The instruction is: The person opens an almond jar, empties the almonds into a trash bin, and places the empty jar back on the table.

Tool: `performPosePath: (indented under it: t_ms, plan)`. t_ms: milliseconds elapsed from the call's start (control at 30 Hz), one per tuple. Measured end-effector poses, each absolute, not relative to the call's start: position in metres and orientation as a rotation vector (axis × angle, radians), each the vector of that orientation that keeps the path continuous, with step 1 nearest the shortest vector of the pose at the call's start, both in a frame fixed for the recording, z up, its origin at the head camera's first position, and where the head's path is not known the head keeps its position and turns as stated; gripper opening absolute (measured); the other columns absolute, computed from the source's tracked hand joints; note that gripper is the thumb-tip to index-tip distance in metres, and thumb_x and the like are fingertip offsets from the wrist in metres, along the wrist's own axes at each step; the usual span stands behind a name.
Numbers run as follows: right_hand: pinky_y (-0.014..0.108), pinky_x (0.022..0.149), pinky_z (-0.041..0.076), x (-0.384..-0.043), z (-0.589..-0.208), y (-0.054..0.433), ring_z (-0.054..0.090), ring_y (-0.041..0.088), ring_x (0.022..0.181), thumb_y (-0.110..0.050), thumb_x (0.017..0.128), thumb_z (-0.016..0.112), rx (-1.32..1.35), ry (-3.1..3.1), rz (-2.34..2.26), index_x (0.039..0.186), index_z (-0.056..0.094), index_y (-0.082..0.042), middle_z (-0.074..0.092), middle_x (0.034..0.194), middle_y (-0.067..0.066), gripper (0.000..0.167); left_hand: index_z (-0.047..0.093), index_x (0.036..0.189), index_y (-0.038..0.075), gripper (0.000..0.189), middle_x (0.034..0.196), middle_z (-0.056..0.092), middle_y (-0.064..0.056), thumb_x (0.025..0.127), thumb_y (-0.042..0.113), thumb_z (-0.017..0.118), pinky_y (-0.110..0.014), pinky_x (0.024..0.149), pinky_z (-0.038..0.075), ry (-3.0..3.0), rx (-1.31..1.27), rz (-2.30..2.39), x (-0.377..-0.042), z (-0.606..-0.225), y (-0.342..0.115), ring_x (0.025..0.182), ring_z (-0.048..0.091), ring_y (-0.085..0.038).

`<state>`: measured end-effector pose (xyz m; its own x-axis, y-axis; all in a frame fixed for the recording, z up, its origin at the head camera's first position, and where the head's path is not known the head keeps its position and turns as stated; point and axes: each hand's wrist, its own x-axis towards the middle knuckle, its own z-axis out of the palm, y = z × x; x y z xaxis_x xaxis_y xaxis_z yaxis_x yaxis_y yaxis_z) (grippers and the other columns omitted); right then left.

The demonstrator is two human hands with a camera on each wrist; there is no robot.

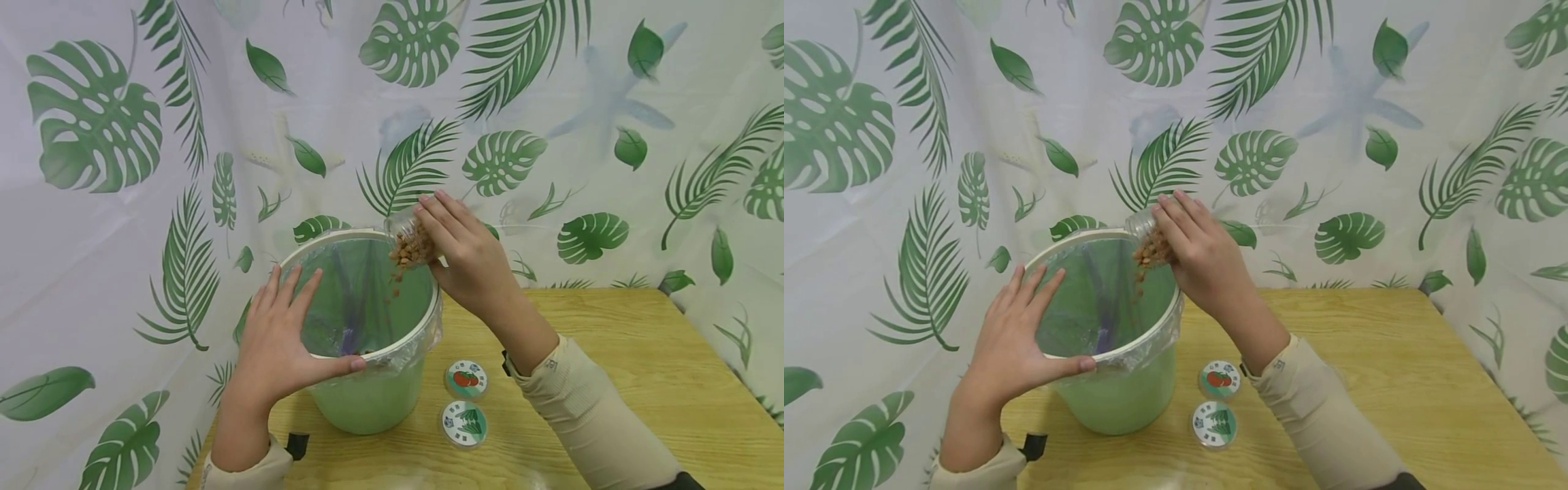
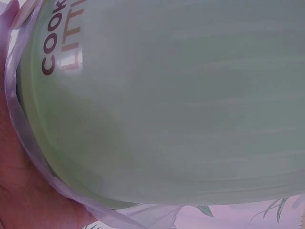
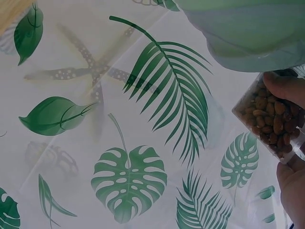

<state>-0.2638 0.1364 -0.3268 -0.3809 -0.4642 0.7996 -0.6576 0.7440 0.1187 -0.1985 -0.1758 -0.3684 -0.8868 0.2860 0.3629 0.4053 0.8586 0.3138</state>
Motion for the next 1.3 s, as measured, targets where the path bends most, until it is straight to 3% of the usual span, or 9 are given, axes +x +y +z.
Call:
performPosePath:
  t_ms: [1300]
  plan:
    - [0.054,0.123,0.042,-0.2627,-0.3260,0.1340,0.050,0.040,0.149,0.010,0.084,0.081,0.855,-2.004,0.253,0.150,0.057,0.002,0.059,0.154,0.020,0.071,0.025,0.170,0.032,0.133,0.177,0.023,-0.013,0.063,0.091,0.076,-0.073,0.126,0.016,-2.720,-0.525,-0.573,-0.1994,-0.3684,-0.1763,0.166,0.007,-0.041]
